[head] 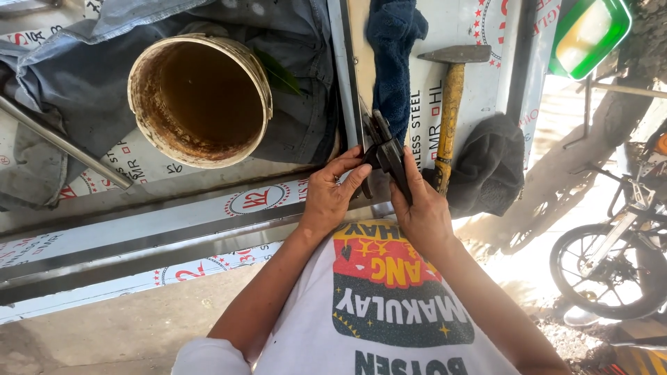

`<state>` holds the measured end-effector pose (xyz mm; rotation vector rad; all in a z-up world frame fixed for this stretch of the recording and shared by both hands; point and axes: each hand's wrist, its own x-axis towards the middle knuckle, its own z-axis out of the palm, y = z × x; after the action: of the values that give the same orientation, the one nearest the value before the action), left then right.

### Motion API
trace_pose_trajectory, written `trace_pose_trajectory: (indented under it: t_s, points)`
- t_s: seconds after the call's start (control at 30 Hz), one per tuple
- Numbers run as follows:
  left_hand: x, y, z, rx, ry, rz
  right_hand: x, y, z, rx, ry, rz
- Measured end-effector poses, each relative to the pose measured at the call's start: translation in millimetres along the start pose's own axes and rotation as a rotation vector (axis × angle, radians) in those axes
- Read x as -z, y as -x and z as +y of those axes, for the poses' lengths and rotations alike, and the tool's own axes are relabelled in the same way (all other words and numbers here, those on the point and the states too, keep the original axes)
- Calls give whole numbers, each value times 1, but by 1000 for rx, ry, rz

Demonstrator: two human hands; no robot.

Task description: Measure and weld a metal structure using a welding torch and hammer.

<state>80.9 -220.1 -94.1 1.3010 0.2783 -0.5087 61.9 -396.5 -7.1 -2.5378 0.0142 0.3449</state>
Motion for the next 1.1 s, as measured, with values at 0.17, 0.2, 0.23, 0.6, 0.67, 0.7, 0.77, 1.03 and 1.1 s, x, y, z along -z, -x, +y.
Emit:
trace_pose_trajectory:
  t_s: [0.17, 0.2, 0.23, 0.6, 0.67, 0.7, 0.77, 1.03, 1.1]
  points:
    - [0, 0, 2, 21, -6, 4, 0, -1, 1, -11, -10, -8]
    - [0, 1, 2, 22, -6, 5, 0, 0, 0, -10, -10, -8]
    - [0, 2, 1, 3, 0, 3, 0, 0, 0, -25, -8, -13]
    - [0, 1, -2, -43, -8, -8, 2, -2, -2, -48, -47, -31]
    - [0, -1, 0, -12, -29, 19, 3, -2, -4, -34, -72, -24]
    - [5, 1, -14, -14, -28, 18, 3, -2, -4, -33, -71, -22]
    - [16, 3, -43, -513, -810, -133, 4, -4, -3, -25, -92, -30]
    - [5, 1, -13, -96, -53, -23, 7, -6, -8, -35, -70, -39]
    - [6, 4, -7, -45, -80, -17, 9, -1, -9, -100, -91, -75]
